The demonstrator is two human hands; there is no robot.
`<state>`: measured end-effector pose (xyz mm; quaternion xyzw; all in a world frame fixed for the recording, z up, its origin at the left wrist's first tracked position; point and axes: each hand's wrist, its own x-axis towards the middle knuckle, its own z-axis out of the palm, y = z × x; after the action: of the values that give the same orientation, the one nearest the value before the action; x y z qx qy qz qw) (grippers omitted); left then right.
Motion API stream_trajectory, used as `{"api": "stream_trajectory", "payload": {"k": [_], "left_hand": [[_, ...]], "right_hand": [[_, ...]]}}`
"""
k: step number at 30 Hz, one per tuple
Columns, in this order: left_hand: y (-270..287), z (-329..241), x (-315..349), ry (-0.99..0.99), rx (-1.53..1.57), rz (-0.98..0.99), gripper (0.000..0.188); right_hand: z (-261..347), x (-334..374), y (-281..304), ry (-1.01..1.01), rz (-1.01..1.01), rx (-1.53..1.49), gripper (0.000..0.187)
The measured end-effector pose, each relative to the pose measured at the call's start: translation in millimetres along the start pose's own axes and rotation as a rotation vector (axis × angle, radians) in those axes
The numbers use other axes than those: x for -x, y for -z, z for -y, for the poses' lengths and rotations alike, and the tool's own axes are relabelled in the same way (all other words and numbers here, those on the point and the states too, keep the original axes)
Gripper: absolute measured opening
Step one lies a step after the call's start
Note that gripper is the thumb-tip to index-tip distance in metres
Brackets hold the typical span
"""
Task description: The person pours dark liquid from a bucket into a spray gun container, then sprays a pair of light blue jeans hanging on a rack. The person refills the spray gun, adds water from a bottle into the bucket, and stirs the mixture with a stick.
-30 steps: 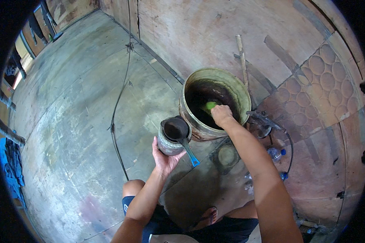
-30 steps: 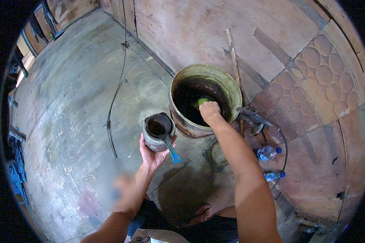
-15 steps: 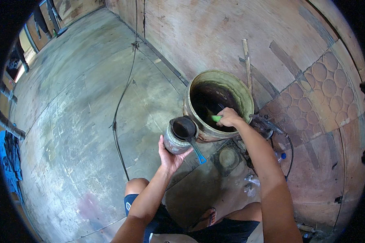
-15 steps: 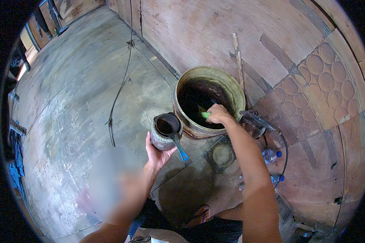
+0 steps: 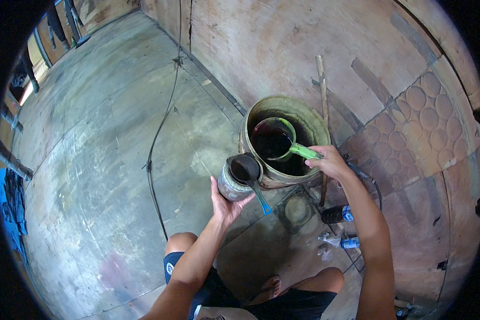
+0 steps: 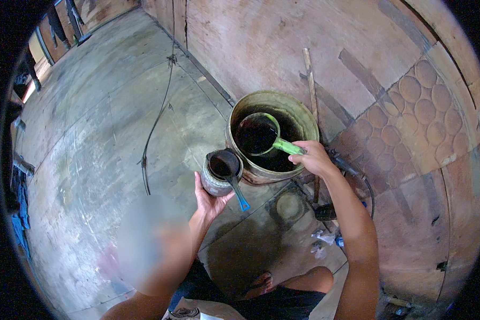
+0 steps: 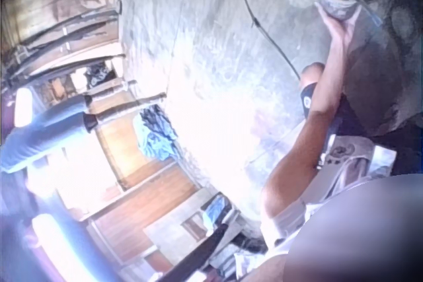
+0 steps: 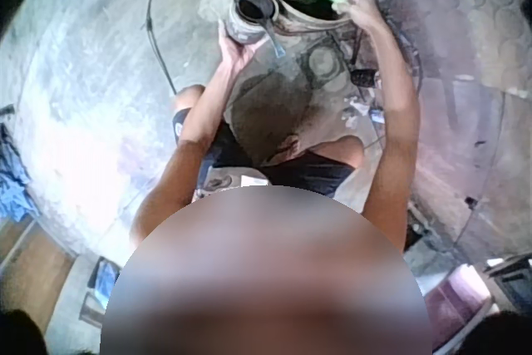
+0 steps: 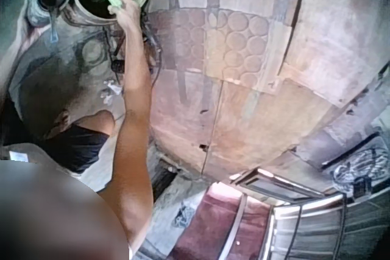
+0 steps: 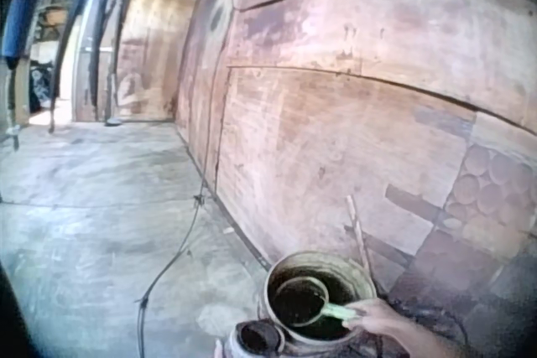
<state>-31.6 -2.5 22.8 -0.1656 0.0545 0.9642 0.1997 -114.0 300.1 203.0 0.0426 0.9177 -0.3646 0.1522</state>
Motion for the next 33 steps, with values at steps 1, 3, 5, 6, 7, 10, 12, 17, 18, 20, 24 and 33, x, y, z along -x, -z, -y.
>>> {"api": "stream_trajectory", "payload": {"k": [1,3,5,6,7,10,12,17,18,20,24,33], "left_hand": [[-2,1,-2,-0.008,0.001,-0.003,0.096],[-4,2,-3,-0.018,-0.008,-0.013,0.096],[-7,3,-3,-0.035,-0.027,-0.02,0.094],[-8,3,-4,-0.036,-0.044,-0.019,0.094],[-9,4,-4,-0.044,-0.061,-0.024,0.093],[-11,6,-6,-0.046,-0.051,-0.014,0.09],[-11,7,-7,-0.043,-0.041,-0.017,0.089],[-11,6,-8,-0.031,-0.069,-0.067,0.088],[-12,6,-9,-0.035,-0.088,-0.067,0.088],[-12,7,-9,-0.03,-0.091,-0.089,0.089],[-11,7,-10,-0.037,-0.116,-0.056,0.088],[-7,5,-14,-0.017,-0.09,-0.026,0.085]], "right_hand": [[4,8,4,0.053,-0.05,0.08,0.043],[11,23,11,0.083,-0.087,0.098,0.046],[16,37,17,0.067,-0.109,0.057,0.048],[17,44,20,0.034,-0.11,0.01,0.05],[19,50,21,-0.01,-0.111,-0.046,0.051],[23,66,25,0.122,-0.163,0.005,0.052],[24,75,25,0.127,-0.163,-0.053,0.051],[32,91,22,0.166,-0.185,-0.01,0.05],[33,93,20,0.2,-0.197,0.02,0.05],[37,98,16,0.239,-0.217,0.062,0.049],[46,106,6,0.278,-0.259,0.117,0.048],[66,111,-7,0.323,-0.306,0.278,0.042]]}}
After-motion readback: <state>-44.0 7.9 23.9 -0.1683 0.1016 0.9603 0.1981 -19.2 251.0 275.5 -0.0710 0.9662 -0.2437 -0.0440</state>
